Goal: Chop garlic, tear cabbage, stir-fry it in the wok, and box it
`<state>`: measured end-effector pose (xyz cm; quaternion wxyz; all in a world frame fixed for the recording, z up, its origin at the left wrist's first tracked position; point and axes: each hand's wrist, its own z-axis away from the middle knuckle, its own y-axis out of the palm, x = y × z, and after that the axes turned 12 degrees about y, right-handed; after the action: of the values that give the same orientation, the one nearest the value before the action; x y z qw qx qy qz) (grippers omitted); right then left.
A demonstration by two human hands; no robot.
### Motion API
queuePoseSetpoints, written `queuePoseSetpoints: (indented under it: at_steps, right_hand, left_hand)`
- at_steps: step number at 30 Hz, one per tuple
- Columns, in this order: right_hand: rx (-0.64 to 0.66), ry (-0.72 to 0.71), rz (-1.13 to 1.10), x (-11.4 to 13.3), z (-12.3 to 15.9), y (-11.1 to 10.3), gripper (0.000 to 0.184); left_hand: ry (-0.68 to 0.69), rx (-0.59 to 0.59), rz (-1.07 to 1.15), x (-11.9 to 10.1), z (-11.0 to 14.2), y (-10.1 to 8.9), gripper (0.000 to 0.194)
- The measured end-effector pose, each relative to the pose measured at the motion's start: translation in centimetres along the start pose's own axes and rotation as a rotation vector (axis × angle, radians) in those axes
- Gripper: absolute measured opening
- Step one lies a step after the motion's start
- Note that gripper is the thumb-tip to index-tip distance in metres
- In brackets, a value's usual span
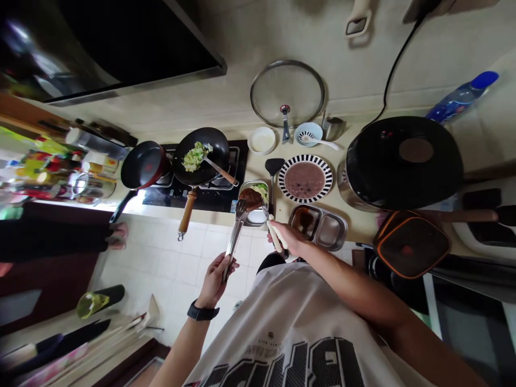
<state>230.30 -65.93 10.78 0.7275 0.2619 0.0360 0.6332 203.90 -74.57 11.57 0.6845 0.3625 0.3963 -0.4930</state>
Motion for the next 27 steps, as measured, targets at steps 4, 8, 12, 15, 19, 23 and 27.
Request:
queuePoseSetpoints:
  at_steps: [4,8,12,15,19,23,27]
  right_hand:
    - [-0.023,0.007,-0.066,1.0,-2.8,2.6,0.035]
    - [-0.073,-0.009,-0.073,2.1,-4.8,3.6,0.036]
    - [-0.081,0.032,-0.029,3.2,-5.6,3.4,0.037]
    - [-0.072,0.069,-0.027,3.7,-5.7,2.8,0.037]
    - [-0.069,0.083,0.015,4.0,-5.9,2.1,0.040]
    - [-0.088,0.074,0.056,3.9,-6.1,1.7,0.039]
    - [-0.060,0.020,0.084,3.6,-6.2,1.2,0.039]
  left_hand:
    - [-0.024,0.072,0.005,-0.4,-3.2,-1.7,0.033]
    - [-0.055,0.083,0.017,-1.0,-4.8,-2.6,0.032]
    - [-0.075,0.086,0.002,-1.6,-5.3,-3.3,0.031]
    - [-0.080,0.084,-0.032,-1.9,-5.2,-3.6,0.031]
    - [-0.071,0.083,-0.089,-2.1,-4.8,-3.3,0.032]
    - [-0.065,0.069,-0.129,-2.0,-4.3,-3.0,0.034]
    - [-0.066,0.050,-0.145,-1.9,-4.0,-3.0,0.034]
